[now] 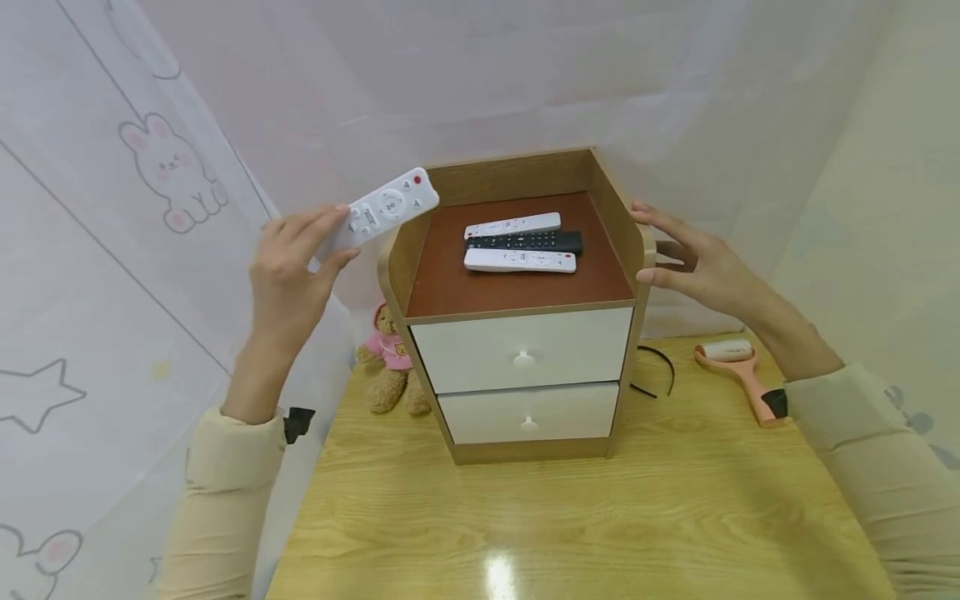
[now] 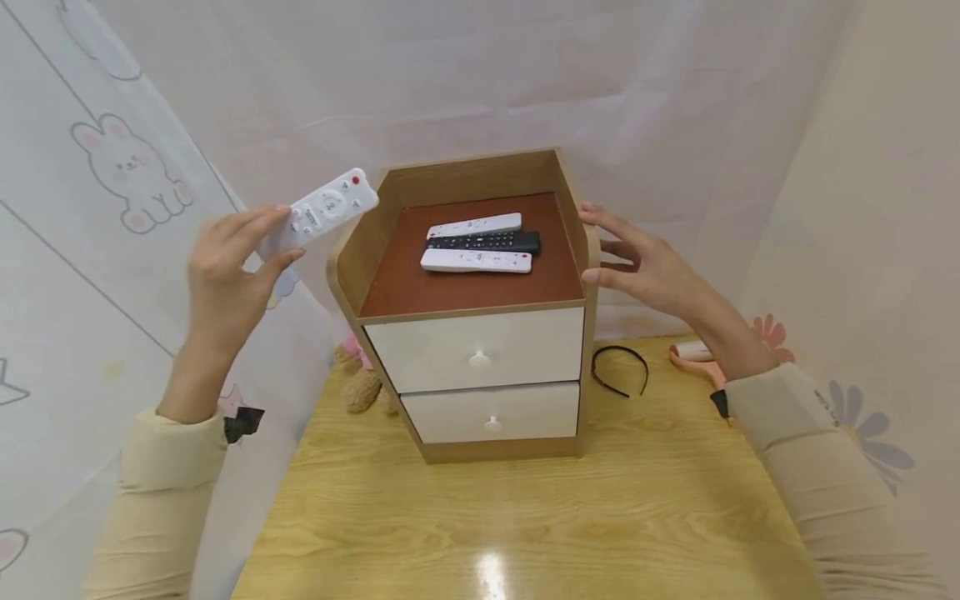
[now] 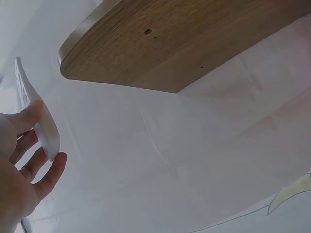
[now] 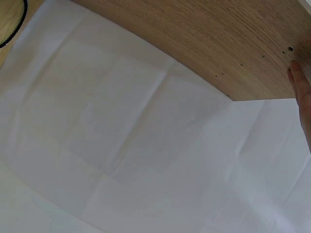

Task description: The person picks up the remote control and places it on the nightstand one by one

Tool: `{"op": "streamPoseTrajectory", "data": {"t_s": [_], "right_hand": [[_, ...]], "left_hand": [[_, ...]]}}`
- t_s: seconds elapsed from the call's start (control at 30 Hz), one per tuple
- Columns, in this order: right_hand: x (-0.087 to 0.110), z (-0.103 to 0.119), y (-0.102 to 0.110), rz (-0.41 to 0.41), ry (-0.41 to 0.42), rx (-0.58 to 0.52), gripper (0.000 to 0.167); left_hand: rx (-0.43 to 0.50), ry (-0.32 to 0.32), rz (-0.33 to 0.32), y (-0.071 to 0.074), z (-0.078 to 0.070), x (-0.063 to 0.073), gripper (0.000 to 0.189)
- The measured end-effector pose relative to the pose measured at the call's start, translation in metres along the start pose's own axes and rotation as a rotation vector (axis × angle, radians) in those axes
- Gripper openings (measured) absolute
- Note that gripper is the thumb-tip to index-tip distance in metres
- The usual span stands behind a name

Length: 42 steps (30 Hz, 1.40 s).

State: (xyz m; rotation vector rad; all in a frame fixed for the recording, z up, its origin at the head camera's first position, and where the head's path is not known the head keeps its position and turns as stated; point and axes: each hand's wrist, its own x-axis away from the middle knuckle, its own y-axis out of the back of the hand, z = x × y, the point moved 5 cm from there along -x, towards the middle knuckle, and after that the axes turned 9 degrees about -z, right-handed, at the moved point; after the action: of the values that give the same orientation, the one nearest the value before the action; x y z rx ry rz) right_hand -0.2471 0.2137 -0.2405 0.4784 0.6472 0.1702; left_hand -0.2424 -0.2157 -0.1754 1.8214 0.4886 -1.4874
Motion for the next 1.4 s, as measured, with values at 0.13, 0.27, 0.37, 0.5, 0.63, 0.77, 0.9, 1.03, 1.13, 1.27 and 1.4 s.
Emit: {"op": "streamPoseTrajectory", "data": {"t_s": [0.13, 0.27, 0.37, 0.5, 0.63, 0.77, 0.9, 1.03, 1.13, 1.27, 1.4], "right_hand": [[-0.001, -0.001, -0.001, 0.004, 0.004, -0.002, 0.071], [-0.001, -0.002, 0.001, -0.003, 0.009, 0.002, 0.071], [-0.001, -0.002, 0.002, -0.002, 0.015, -0.001, 0.072], [-0.001, -0.003, 0.001, 0.006, 0.004, -0.001, 0.072], [-0.001, -0.003, 0.001, 0.010, -0.011, 0.000, 0.071], [-0.002, -0.002, 0.000, 0.010, -0.021, 0.005, 0.072], [-0.002, -0.002, 0.000, 0.014, -0.022, -0.003, 0.072], [-0.002, -0.001, -0.001, 0.014, -0.021, -0.014, 0.071], [-0.002, -0.001, 0.000, 0.008, -0.020, -0.014, 0.071], [-0.002, -0.001, 0.000, 0.005, -0.013, -0.011, 0.071], [-0.001, -0.001, 0.000, 0.008, -0.016, -0.012, 0.071]], "left_hand": [[0.007, -0.047, 0.038, -0.007, -0.006, -0.005, 0.043], [0.011, -0.091, 0.079, -0.015, -0.012, -0.011, 0.042], [0.012, -0.126, 0.108, -0.020, -0.017, -0.015, 0.042], [0.044, -0.123, 0.134, -0.029, -0.024, -0.019, 0.043], [0.086, -0.089, 0.171, -0.037, -0.029, -0.022, 0.046], [0.093, -0.085, 0.197, -0.042, -0.033, -0.026, 0.046], [0.086, -0.087, 0.237, -0.051, -0.037, -0.029, 0.044], [0.106, -0.084, 0.306, -0.061, -0.042, -0.029, 0.042], [0.136, -0.086, 0.342, -0.067, -0.046, -0.028, 0.043], [0.167, -0.092, 0.393, -0.076, -0.051, -0.025, 0.045], [0.160, -0.099, 0.456, -0.085, -0.055, -0.019, 0.044]]}}
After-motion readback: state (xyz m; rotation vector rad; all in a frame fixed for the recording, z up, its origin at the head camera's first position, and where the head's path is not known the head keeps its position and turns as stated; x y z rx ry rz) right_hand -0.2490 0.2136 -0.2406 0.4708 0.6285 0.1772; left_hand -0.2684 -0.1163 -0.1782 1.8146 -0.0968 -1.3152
